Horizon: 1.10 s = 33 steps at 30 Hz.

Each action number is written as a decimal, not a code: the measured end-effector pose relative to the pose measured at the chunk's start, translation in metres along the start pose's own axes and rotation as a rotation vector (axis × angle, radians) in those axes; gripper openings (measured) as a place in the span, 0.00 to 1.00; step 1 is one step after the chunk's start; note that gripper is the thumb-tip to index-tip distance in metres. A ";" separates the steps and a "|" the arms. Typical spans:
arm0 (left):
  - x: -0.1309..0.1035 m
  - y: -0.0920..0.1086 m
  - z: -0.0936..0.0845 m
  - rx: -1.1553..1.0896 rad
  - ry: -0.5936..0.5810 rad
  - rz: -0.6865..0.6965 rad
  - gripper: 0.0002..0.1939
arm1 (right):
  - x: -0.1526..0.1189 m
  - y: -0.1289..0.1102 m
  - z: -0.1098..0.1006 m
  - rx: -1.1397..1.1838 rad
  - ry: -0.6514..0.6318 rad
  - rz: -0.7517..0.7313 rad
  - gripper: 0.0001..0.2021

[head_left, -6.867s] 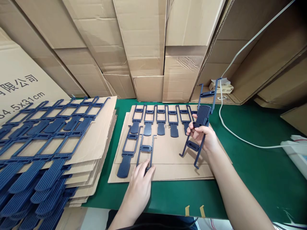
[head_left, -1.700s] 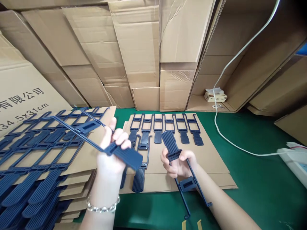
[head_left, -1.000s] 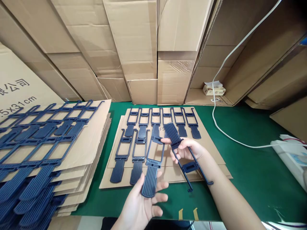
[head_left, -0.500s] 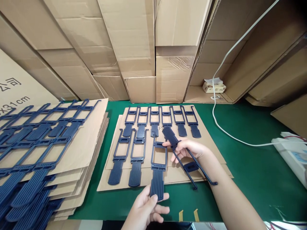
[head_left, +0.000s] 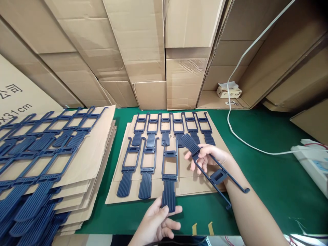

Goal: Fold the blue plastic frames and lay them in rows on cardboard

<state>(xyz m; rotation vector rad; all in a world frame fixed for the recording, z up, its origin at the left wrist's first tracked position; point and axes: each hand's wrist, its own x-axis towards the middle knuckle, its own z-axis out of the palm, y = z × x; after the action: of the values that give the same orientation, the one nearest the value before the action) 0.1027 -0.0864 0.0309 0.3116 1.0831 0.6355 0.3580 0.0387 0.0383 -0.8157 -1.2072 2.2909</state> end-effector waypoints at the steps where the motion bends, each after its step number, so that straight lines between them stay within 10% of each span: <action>1: 0.000 0.001 0.001 0.001 0.005 0.003 0.25 | 0.000 0.001 0.000 0.004 0.001 -0.018 0.24; 26: 0.007 -0.004 0.010 -0.159 0.164 0.164 0.11 | 0.004 0.005 -0.002 0.012 0.049 -0.064 0.27; 33: 0.002 0.004 0.005 -0.642 0.128 -0.125 0.08 | 0.006 0.005 -0.001 0.008 0.067 -0.060 0.28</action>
<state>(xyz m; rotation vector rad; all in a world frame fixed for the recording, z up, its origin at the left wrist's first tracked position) 0.1067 -0.0811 0.0337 -0.3532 0.9541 0.8605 0.3534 0.0405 0.0316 -0.8355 -1.1761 2.2019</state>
